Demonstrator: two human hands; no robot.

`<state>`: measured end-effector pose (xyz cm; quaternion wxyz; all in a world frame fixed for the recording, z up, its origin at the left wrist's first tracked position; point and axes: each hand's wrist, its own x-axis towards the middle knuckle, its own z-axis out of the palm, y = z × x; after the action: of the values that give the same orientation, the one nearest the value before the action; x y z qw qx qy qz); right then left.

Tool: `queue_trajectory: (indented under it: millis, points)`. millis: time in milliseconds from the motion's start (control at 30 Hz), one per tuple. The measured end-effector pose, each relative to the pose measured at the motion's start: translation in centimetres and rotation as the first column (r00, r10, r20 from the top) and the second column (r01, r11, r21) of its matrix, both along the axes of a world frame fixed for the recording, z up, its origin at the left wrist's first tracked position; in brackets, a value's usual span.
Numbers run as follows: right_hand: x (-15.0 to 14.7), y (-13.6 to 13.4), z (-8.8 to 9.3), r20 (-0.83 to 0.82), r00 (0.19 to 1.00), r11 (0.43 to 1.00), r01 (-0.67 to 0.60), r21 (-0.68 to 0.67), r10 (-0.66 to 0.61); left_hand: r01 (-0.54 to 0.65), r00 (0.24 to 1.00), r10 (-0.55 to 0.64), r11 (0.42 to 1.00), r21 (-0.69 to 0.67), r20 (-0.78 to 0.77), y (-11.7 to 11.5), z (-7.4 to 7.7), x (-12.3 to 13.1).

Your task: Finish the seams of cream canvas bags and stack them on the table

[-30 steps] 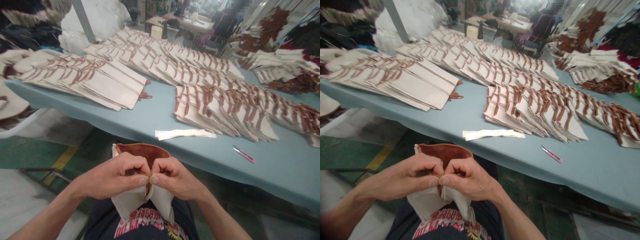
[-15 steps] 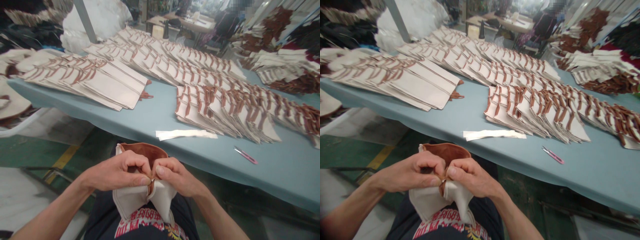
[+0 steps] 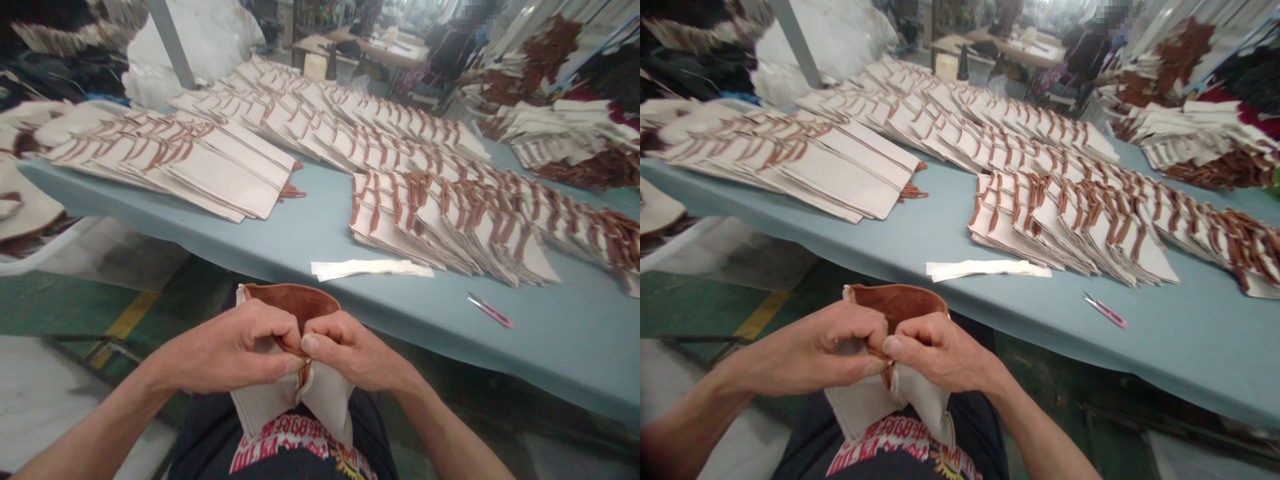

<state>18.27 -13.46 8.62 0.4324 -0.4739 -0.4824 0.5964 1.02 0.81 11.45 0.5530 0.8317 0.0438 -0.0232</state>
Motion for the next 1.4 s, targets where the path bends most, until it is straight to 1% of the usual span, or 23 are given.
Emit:
queue_trajectory:
  millis: [100, 267, 367, 500, 600, 667, 767, 833, 867, 900, 967, 1000, 1033, 1067, 1100, 1200, 1233, 1300, 1400]
  points:
    - [0.0, -0.1, 0.0, 0.052, 0.998, 0.998, 0.024, 0.054, -0.027, 0.006, 1.0, -0.006, 1.0, -0.022, -0.012, 0.2, 0.0, 0.0]
    - [0.0, -0.2, 0.2, 0.141, 0.989, 0.996, 0.029, 0.083, -0.041, -0.034, 0.999, 0.035, 0.998, 0.046, -0.018, 0.1, 0.0, 0.0]
    - [-0.1, -0.2, 0.4, 0.182, 0.983, 0.993, 0.013, 0.114, -0.033, -0.017, 0.999, 0.019, 0.999, 0.039, -0.037, 0.3, 0.0, -0.1]
    - [-0.5, -0.2, 0.5, 0.229, 0.97, 0.975, 0.031, 0.218, -0.082, 0.041, 0.997, -0.044, 0.998, -0.052, -0.06, 0.9, -0.5, -0.2]
    - [-0.9, -0.3, 0.4, 0.289, 0.945, 0.958, 0.07, 0.28, -0.154, 0.057, 0.998, -0.059, 0.989, -0.137, -0.014, 1.1, -1.0, -0.4]
    - [-1.2, -0.4, 0.6, 0.306, 0.928, 0.928, 0.092, 0.36, -0.211, 0.038, 0.999, -0.03, 0.979, -0.198, 0.045, 0.9, -1.1, -0.4]
    - [-1.6, -0.6, 1.3, 0.306, 0.894, 0.852, 0.14, 0.505, -0.328, -0.01, 0.994, 0.043, 0.946, -0.323, 0.096, 0.1, -1.0, 0.0]
    - [-1.8, -0.5, 1.8, 0.324, 0.85, 0.8, 0.173, 0.574, -0.416, -0.046, 0.989, 0.102, 0.908, -0.416, 0.111, -0.5, -1.1, 0.5]
    - [-1.9, -0.4, 1.9, 0.35, 0.813, 0.773, 0.179, 0.609, -0.465, -0.072, 0.984, 0.138, 0.889, -0.451, 0.115, -0.8, -1.3, 0.8]
    - [-1.9, -0.2, 1.8, 0.386, 0.763, 0.741, 0.175, 0.649, -0.519, -0.109, 0.977, 0.182, 0.875, -0.472, 0.112, -1.0, -1.5, 1.0]
    - [-1.7, 0.1, 1.2, 0.462, 0.628, 0.675, 0.141, 0.724, -0.626, -0.197, 0.959, 0.269, 0.857, -0.477, 0.088, -1.4, -2.3, 1.5]
    - [-1.6, 0.3, 0.7, 0.487, 0.566, 0.651, 0.122, 0.749, -0.666, -0.238, 0.951, 0.302, 0.852, -0.466, 0.066, -1.4, -2.7, 1.7]
    - [-1.4, 0.4, 0.2, 0.498, 0.528, 0.638, 0.112, 0.762, -0.688, -0.269, 0.945, 0.323, 0.851, -0.451, 0.045, -1.4, -3.1, 1.8]
    - [-1.2, 0.5, -0.4, 0.498, 0.529, 0.64, 0.118, 0.759, -0.688, -0.289, 0.943, 0.333, 0.851, -0.438, 0.025, -1.3, -3.4, 1.8]
    - [-0.9, 0.6, -0.9, 0.488, 0.561, 0.655, 0.134, 0.744, -0.669, -0.297, 0.943, 0.333, 0.854, -0.426, 0.01, -1.2, -3.6, 1.8]
    - [-0.3, 0.4, -1.6, 0.437, 0.703, 0.726, 0.163, 0.668, -0.56, -0.269, 0.957, 0.29, 0.875, -0.403, -0.01, -0.7, -3.4, 1.5]
    - [-0.2, 0.2, -1.6, 0.423, 0.737, 0.743, 0.158, 0.65, -0.527, -0.251, 0.963, 0.269, 0.881, -0.401, -0.012, -0.6, -3.3, 1.3]
    - [0.0, -0.1, -1.2, 0.412, 0.776, 0.762, 0.133, 0.633, -0.478, -0.216, 0.973, 0.231, 0.891, -0.4, -0.009, -0.4, -2.8, 1.1]
    - [0.2, -0.6, -0.3, 0.429, 0.796, 0.779, 0.083, 0.621, -0.427, -0.171, 0.983, 0.186, 0.904, -0.392, -0.001, -0.1, -2.6, 0.7]
